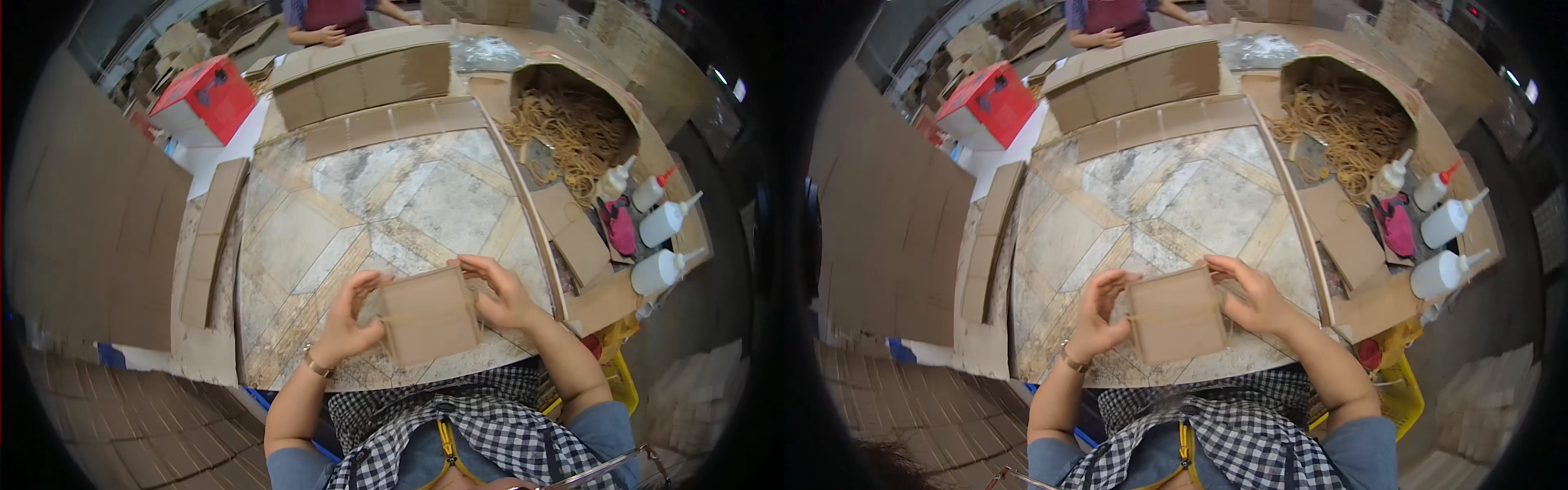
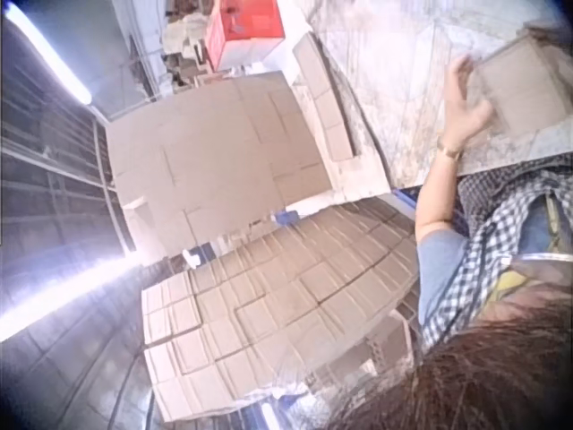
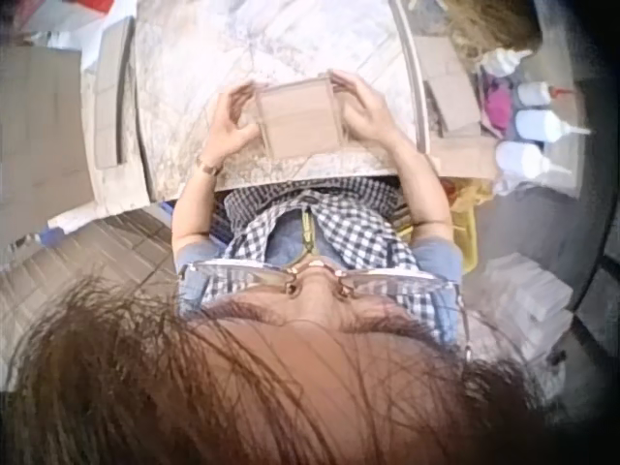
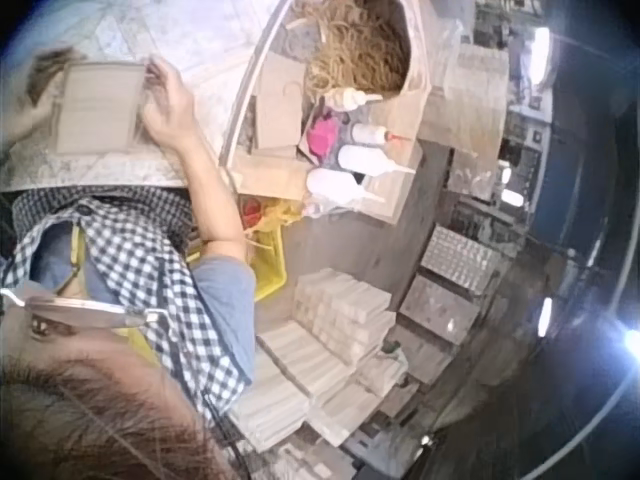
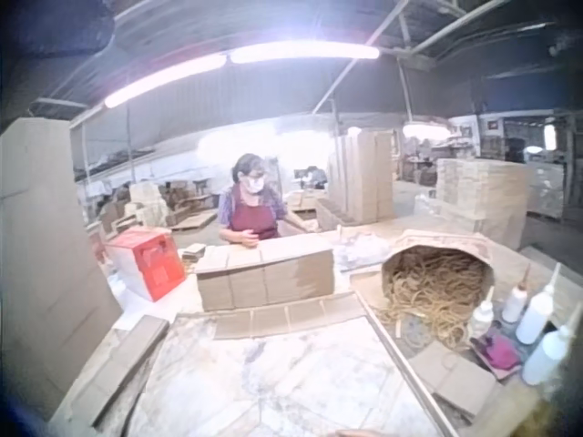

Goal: Folding cardboard sheets, applying glue, and securing the resulting boxes with rubber bands in a factory setting.

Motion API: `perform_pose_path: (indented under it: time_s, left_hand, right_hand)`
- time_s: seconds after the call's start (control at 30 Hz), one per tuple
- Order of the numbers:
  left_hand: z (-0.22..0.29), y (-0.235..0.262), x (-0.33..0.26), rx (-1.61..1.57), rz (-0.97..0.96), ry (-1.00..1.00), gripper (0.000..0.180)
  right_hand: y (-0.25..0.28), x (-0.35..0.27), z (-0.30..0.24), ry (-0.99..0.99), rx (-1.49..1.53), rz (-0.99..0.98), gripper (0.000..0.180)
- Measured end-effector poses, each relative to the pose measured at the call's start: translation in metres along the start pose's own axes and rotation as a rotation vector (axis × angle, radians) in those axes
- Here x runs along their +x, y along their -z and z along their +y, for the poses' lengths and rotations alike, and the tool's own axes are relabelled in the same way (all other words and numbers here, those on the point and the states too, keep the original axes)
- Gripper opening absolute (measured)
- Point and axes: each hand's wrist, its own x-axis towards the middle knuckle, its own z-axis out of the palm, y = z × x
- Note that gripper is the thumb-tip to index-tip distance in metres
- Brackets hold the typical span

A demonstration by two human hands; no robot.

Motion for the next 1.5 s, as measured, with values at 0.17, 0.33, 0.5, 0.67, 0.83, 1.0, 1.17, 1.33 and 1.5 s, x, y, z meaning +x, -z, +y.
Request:
perform_pose_path:
  time_s: [0.17, 0.33, 0.5, 0.67, 0.83, 1.0, 1.17, 1.33, 1.5]
  left_hand:
    - [-0.018, 0.023, 0.026, -0.211, 0.095, 0.297, 0.029]
    - [-0.018, 0.016, 0.003, -0.392, -0.093, 0.346, 0.044]
    - [-0.038, -0.004, -0.041, -0.241, -0.049, 0.339, 0.062]
    - [-0.031, -0.029, -0.049, -0.324, 0.242, 0.521, 0.045]
    - [-0.007, -0.029, -0.047, -0.536, 0.22, 0.784, 0.039]
    - [0.004, -0.029, -0.055, -0.491, 0.266, 0.674, 0.052]
    - [0.021, -0.018, -0.04, -0.105, 0.398, 0.34, 0.058]
    - [0.056, 0.007, -0.015, 0.187, 0.424, -0.003, 0.05]
    - [0.105, -0.005, 0.069, 0.745, 0.094, -0.421, 0.051]
  right_hand:
    - [0.005, 0.049, 0.008, -0.568, 0.18, -0.115, 0.035]
    - [0.024, 0.017, 0.003, -0.316, 0.3, -0.222, 0.04]
    - [-0.003, -0.044, -0.009, -0.177, 0.021, -0.13, 0.034]
    - [-0.018, -0.027, -0.003, -0.626, 0.579, 0.124, 0.023]
    - [-0.01, 0.005, -0.01, -1.03, 0.632, -0.078, 0.03]
    - [0.087, 0.063, 0.048, -0.493, -0.545, 0.316, 0.022]
    - [0.186, 0.079, 0.09, -0.678, -1.34, 0.389, 0.02]
    - [0.183, 0.087, 0.048, -0.702, -1.164, 0.373, 0.023]
    - [0.118, 0.085, -0.016, -0.309, -0.42, 0.304, 0.01]
